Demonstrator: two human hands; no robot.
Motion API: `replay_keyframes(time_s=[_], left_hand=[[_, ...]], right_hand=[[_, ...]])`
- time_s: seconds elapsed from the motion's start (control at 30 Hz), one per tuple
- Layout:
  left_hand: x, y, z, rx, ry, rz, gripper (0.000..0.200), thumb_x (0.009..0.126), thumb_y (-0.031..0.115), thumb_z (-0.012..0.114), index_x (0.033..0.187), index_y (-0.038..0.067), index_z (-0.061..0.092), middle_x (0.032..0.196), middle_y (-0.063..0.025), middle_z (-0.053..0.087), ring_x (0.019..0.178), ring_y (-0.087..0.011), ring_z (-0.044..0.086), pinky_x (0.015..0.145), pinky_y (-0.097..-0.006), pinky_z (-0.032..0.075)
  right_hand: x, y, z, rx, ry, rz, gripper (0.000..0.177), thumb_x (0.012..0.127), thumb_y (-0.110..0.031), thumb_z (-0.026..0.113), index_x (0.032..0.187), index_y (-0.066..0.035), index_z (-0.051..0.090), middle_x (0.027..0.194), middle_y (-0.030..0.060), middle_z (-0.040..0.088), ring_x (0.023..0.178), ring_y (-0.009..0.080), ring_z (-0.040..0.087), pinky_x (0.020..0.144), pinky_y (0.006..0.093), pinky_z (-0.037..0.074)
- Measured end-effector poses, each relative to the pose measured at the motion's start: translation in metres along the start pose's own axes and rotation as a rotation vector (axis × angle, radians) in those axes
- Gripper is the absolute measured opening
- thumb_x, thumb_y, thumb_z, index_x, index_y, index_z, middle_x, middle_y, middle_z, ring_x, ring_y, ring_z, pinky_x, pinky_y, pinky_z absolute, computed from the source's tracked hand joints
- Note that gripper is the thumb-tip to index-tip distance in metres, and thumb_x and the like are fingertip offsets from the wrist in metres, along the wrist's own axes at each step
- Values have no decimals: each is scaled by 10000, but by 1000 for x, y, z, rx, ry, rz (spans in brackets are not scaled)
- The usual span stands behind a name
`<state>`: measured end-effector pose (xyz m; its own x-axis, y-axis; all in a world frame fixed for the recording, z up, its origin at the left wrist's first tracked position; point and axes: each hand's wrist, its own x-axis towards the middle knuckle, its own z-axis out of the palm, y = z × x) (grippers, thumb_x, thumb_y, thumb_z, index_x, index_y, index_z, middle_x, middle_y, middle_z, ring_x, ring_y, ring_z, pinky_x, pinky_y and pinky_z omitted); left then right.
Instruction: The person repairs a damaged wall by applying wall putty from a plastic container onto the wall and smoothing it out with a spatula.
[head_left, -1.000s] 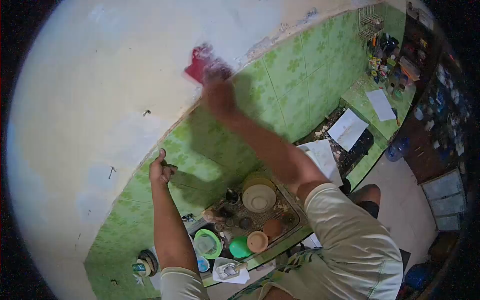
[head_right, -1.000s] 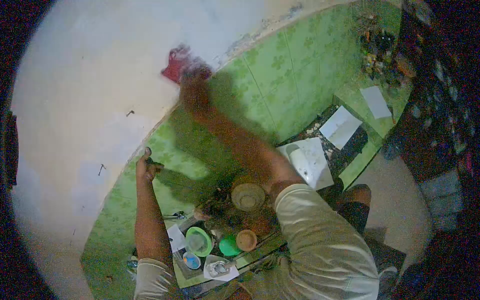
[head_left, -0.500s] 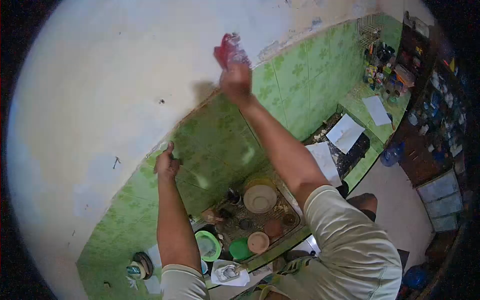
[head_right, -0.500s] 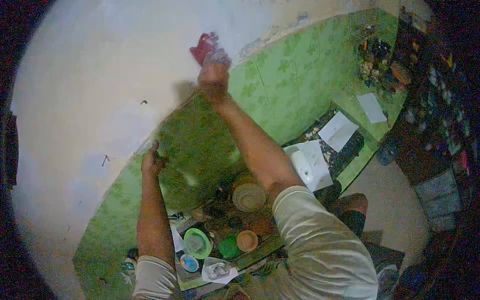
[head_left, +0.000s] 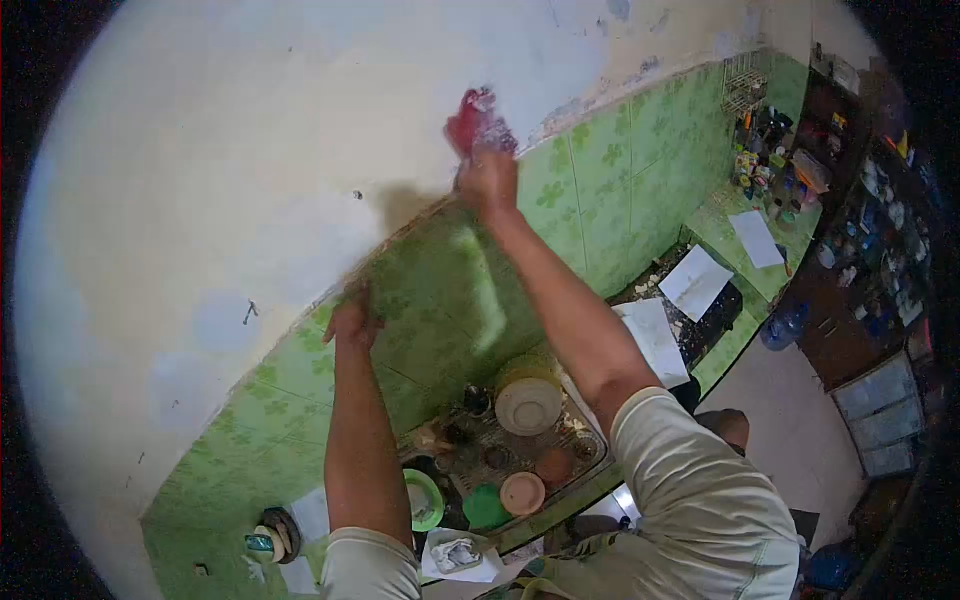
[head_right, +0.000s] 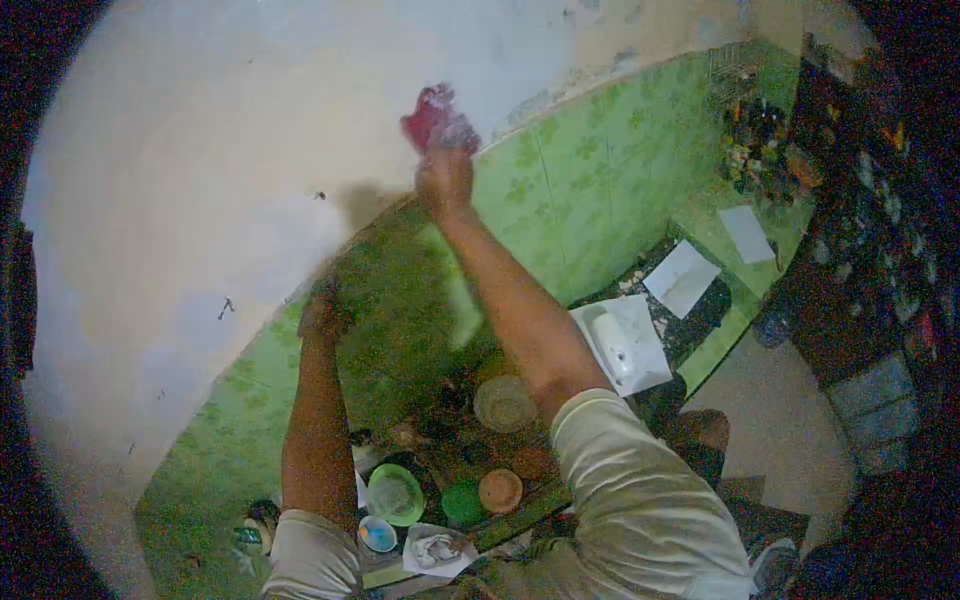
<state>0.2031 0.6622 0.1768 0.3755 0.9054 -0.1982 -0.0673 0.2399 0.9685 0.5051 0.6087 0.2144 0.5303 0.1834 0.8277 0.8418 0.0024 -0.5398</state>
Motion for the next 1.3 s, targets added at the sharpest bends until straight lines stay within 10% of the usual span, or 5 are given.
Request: replay_keyframes(time_s=[0.27,0.33,1.17,1.23,1.3], left_hand=[[46,-26,-36,-51,-77,-24,632,928,323,572,1446,70,312,1461,-81,377,1303,-304,378,1016,-501,330],[88,-52,-73,-108,-150,-55,638,925,315,576,1450,74,305,1468,-69,370,1310,-290,373,1025,-495,324],[42,-27,-32,12,37,-52,619,922,308,571,1419,26,336,1438,-134,381,1302,-321,360,1003,-503,358],[49,-29,-49,1671,-48,297,603,917,283,587,1413,39,345,1399,-130,427,1255,-310,422,967,-471,394],[32,-29,-36,683,-65,470,560,916,289,601,1379,44,401,1312,-142,510,1151,-318,515,889,-476,443]], right_hand=[[-64,-47,-26,1108,-120,272,194,830,-115,567,989,-13,612,865,210,636,795,415,616,687,471,494],[-6,-66,-84,138,61,196,135,786,-49,583,876,42,625,758,241,611,703,412,615,602,455,479],[-4,-59,-46,139,-289,-171,143,720,-71,579,815,-19,674,748,235,603,691,398,603,644,437,502],[8,-60,-81,188,-242,-129,169,728,-59,578,859,-17,675,749,232,605,682,398,602,629,438,499],[33,-64,-113,78,-99,2,212,765,-56,577,950,-20,674,753,232,607,668,400,606,595,447,492]])
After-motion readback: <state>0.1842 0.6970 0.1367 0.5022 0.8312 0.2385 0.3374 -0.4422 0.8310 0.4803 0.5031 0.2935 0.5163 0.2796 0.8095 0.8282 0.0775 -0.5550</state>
